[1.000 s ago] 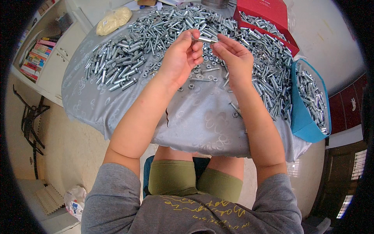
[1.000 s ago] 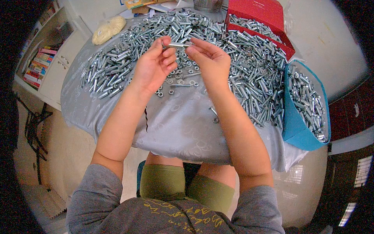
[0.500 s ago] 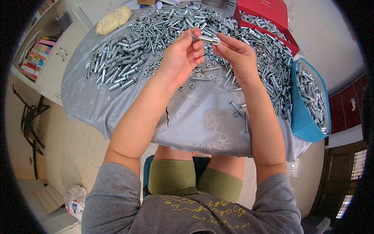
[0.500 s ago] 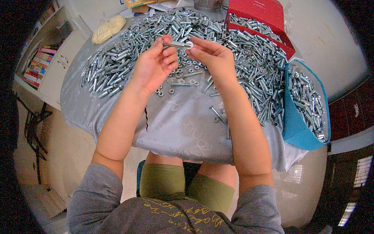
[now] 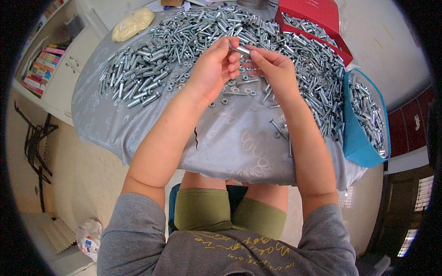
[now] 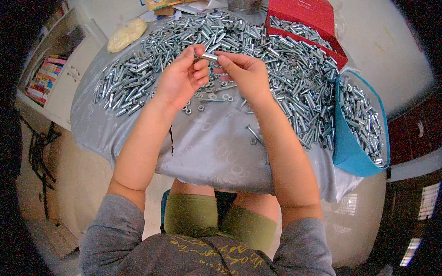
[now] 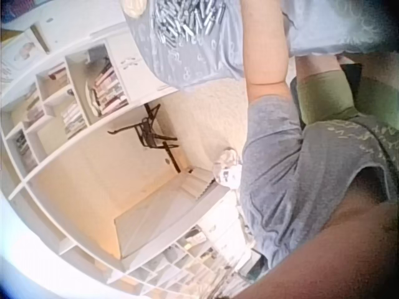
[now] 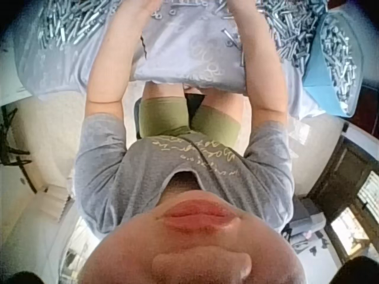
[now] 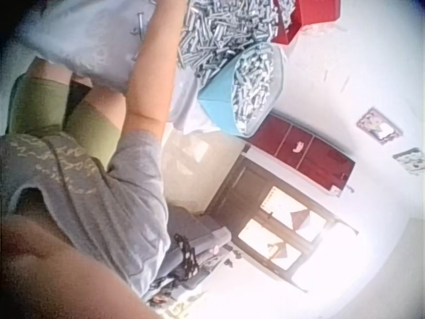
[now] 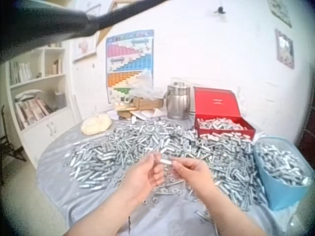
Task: The person repeatedly picks up bolts and washers from a large pile on a table, threads the washers onto the bolts, and places the assembled fasteners into a blue container. The task continues throughout the clip with consistent hand movements.
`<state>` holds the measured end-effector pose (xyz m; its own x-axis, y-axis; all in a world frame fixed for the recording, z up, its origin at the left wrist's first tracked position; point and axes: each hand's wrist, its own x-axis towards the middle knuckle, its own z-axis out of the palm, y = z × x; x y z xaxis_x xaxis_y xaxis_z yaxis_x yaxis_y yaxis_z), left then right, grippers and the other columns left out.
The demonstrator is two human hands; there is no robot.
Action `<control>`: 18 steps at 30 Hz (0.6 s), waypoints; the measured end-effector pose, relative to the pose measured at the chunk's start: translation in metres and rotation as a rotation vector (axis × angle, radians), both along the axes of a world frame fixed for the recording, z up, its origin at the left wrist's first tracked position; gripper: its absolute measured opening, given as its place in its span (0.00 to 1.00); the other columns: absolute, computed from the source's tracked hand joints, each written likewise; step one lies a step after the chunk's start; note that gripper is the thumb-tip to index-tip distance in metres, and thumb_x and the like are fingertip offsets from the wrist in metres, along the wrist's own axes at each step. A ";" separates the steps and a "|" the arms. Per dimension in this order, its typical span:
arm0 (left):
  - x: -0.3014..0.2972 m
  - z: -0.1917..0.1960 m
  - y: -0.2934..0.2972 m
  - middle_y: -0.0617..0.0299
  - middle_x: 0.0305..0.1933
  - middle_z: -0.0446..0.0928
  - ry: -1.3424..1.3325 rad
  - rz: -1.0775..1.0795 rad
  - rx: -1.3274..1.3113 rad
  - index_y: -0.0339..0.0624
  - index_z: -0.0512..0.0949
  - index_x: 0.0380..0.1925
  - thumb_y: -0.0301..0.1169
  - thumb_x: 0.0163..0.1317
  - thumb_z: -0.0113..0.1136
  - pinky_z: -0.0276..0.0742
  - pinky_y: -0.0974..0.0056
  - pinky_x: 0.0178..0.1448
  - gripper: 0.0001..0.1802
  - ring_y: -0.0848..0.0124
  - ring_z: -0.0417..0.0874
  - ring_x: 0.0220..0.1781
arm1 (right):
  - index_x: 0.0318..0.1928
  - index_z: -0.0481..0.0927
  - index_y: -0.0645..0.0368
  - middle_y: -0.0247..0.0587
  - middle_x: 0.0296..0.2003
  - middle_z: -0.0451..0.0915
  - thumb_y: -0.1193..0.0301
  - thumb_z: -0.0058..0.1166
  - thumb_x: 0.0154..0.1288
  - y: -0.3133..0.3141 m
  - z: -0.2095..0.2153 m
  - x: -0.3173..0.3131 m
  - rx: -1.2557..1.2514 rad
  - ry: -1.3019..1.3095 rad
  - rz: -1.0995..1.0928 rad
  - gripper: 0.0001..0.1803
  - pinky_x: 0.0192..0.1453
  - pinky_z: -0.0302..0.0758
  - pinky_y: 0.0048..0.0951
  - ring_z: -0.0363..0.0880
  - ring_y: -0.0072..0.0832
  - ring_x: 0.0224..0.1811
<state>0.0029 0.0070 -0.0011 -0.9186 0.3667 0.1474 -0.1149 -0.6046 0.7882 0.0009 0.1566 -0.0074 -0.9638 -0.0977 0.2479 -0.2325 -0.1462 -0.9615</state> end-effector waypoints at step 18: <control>-0.006 0.002 -0.005 0.70 0.22 0.58 -0.074 -0.187 0.450 0.45 0.66 0.35 0.34 0.63 0.38 0.57 0.73 0.29 0.08 0.78 0.57 0.22 | 0.31 0.80 0.62 0.37 0.21 0.76 0.52 0.46 0.56 0.013 0.004 0.000 0.287 0.044 -0.165 0.24 0.20 0.64 0.17 0.73 0.20 0.17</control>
